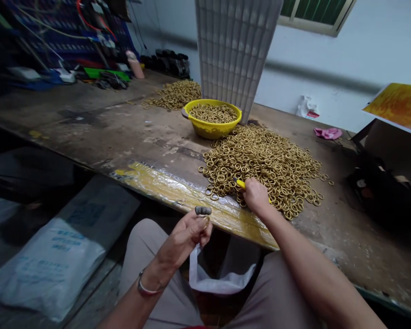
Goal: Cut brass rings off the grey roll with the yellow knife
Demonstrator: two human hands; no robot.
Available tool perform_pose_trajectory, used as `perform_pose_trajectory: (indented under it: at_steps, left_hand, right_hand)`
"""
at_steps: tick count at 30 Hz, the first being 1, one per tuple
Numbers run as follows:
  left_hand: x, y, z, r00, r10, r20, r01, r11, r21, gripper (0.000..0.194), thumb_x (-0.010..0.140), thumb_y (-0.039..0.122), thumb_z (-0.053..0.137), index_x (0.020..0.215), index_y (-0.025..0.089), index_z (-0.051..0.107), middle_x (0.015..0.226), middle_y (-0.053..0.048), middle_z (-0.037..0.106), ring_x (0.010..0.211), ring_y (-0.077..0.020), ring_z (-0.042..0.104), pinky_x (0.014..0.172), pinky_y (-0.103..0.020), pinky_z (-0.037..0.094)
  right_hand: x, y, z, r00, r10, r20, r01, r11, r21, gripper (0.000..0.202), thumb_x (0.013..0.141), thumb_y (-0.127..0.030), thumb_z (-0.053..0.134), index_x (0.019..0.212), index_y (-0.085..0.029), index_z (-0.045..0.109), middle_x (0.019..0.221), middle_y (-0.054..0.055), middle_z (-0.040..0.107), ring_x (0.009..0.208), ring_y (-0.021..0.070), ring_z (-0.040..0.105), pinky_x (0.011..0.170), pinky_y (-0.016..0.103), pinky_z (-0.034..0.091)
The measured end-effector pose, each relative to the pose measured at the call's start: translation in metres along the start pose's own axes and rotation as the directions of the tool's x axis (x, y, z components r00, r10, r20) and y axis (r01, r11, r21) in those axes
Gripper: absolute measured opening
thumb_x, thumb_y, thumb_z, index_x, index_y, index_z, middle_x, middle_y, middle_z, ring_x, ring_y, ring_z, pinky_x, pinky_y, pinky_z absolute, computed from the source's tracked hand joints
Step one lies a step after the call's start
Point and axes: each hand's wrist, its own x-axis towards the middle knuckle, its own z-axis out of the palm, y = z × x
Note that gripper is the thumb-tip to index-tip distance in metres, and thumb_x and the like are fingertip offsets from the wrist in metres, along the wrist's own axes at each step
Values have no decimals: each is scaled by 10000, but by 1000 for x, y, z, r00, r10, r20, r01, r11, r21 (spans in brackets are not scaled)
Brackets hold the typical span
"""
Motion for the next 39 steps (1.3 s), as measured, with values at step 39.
perform_pose_trajectory:
  at_steps: [39]
  left_hand:
    - [30,-12,10,980,87,-179,-25,946,323,315,741,411,723,818,128,609,558,56,470,443,-42,334,408,-165,227]
  right_hand:
    - [-50,-31,-38,935,-287,206,-162,172,972,353,772,-509,610,668,-188,506,439,-81,404,376,48,301,374,187,219]
